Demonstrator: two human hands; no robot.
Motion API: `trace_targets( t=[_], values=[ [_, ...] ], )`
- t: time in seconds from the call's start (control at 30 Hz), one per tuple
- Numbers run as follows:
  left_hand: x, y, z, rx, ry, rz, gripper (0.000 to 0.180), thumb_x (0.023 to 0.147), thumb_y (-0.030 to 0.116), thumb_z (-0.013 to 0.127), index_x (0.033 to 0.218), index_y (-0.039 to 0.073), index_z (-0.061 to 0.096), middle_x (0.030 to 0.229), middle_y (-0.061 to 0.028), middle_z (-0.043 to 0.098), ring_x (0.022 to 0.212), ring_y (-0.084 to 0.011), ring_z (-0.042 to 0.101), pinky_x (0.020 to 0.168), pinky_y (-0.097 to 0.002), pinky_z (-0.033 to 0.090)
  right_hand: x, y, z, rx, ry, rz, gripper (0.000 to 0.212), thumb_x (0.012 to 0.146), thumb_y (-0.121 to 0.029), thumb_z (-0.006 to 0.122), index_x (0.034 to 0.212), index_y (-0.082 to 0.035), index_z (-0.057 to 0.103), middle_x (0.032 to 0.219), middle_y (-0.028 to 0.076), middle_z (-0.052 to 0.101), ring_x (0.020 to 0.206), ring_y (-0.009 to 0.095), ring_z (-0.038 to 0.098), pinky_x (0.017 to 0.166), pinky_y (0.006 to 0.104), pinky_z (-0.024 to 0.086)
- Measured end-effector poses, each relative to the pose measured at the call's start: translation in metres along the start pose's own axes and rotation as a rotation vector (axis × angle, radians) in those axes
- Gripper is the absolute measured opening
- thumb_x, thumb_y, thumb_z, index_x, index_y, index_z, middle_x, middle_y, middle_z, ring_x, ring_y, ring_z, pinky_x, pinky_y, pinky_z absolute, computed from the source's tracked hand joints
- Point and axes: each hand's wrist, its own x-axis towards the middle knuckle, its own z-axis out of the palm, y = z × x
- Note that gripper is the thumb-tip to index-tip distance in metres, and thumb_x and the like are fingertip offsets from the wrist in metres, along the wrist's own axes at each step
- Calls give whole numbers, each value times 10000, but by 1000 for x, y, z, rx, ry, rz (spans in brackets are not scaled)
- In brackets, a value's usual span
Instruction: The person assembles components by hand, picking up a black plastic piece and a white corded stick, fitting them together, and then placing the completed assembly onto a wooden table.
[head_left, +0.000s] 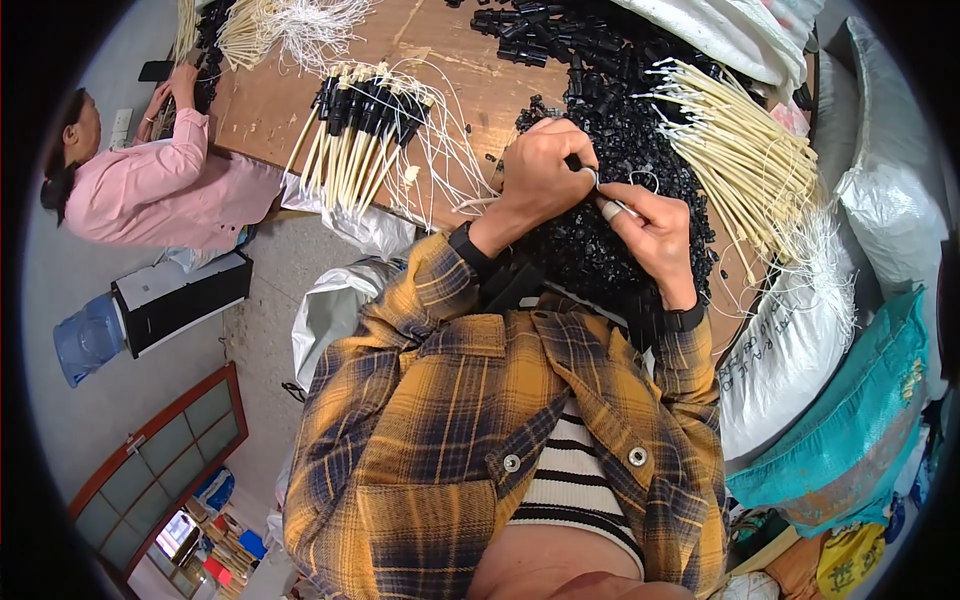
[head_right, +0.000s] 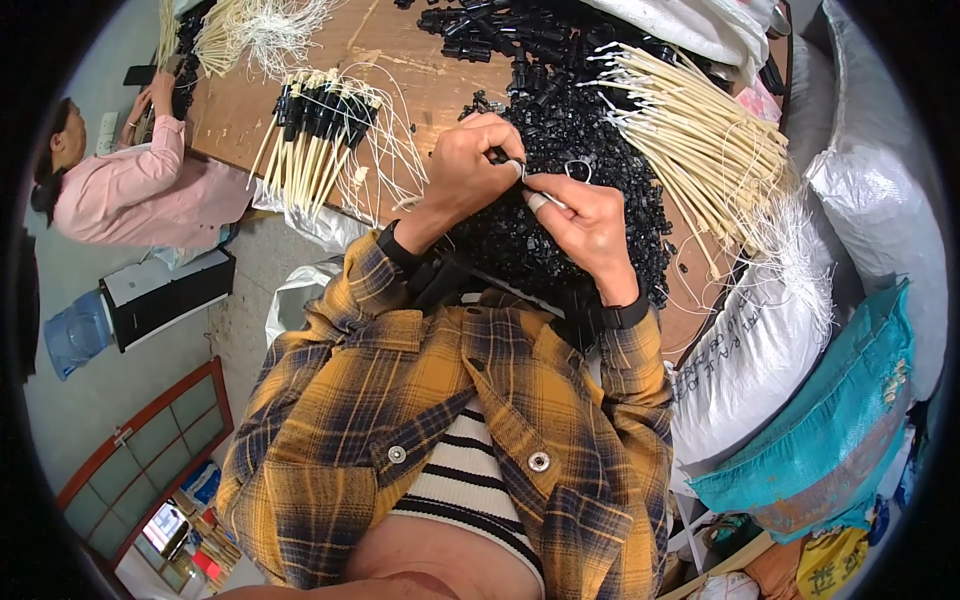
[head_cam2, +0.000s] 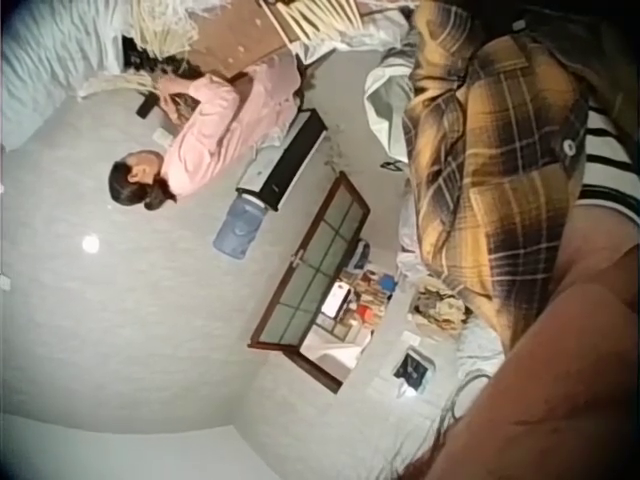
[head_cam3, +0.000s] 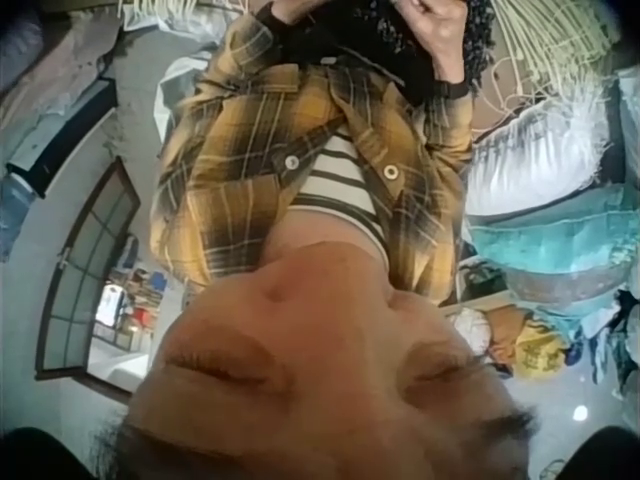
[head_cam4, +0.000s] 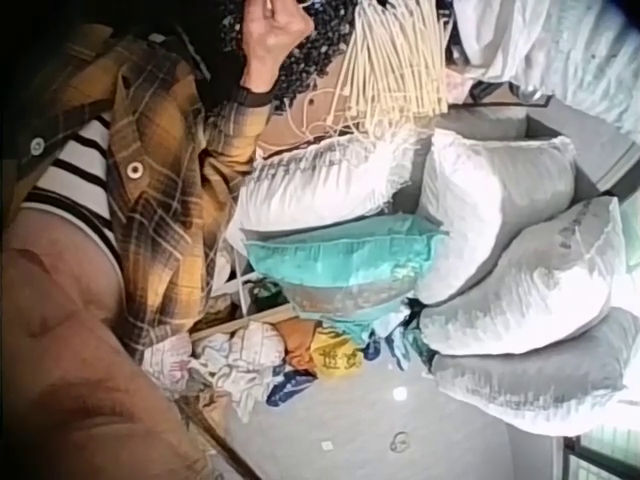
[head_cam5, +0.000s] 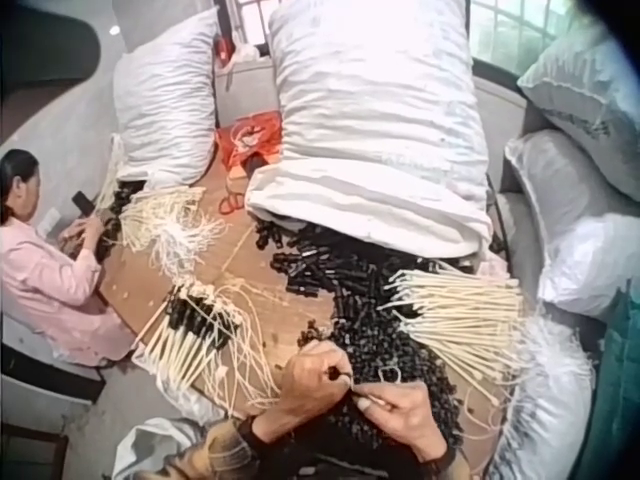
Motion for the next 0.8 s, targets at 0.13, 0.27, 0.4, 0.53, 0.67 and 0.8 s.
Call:
trace_targets(
  t=[0.13,0.27,0.4,0.53,0.67,0.8],
  values=[
    [2,-6,-2,46,52,65,79,581,28,635,619,88,601,700,-32,609,703,-245,580,594,-355,462,1,-4,8,-360,177,99,137,803,-103,724,911,-25,691,564,-26,487,500,46,403,457,229,321],
    [11,5,-12,66,-60,414,223,610,22,665,820,98,659,755,-28,631,743,-208,606,627,-340,480,-2,18,-4,206,56,431,133,858,-150,691,943,-48,696,604,-56,541,493,51,379,457,234,296],
    [6,-12,-22,126,-424,290,360,653,36,679,1006,106,666,813,-49,655,727,-230,634,619,-340,512,-6,4,-6,215,-1,320,218,872,-75,616,1076,-87,693,685,-38,609,522,61,437,492,225,350],
    [1,-17,-21,159,-386,247,298,664,51,671,960,85,668,802,-66,657,729,-263,647,608,-351,519,-9,-2,-6,-506,-68,-101,383,823,-25,601,1166,-182,668,761,104,657,553,193,581,536,282,452],
    [-6,-10,-21,248,-271,283,259,645,46,664,898,102,665,784,-53,655,728,-254,652,600,-353,517,-3,-8,0,-414,-22,-53,241,833,-99,647,1062,-154,698,687,93,641,547,187,590,516,293,442],
    [-8,10,-27,388,-198,463,109,687,67,631,775,130,618,640,-18,538,624,-195,611,500,-331,455,15,1,-5,21,-166,415,133,827,-155,717,863,-28,700,542,-45,436,513,46,370,472,235,308]
  ],
)
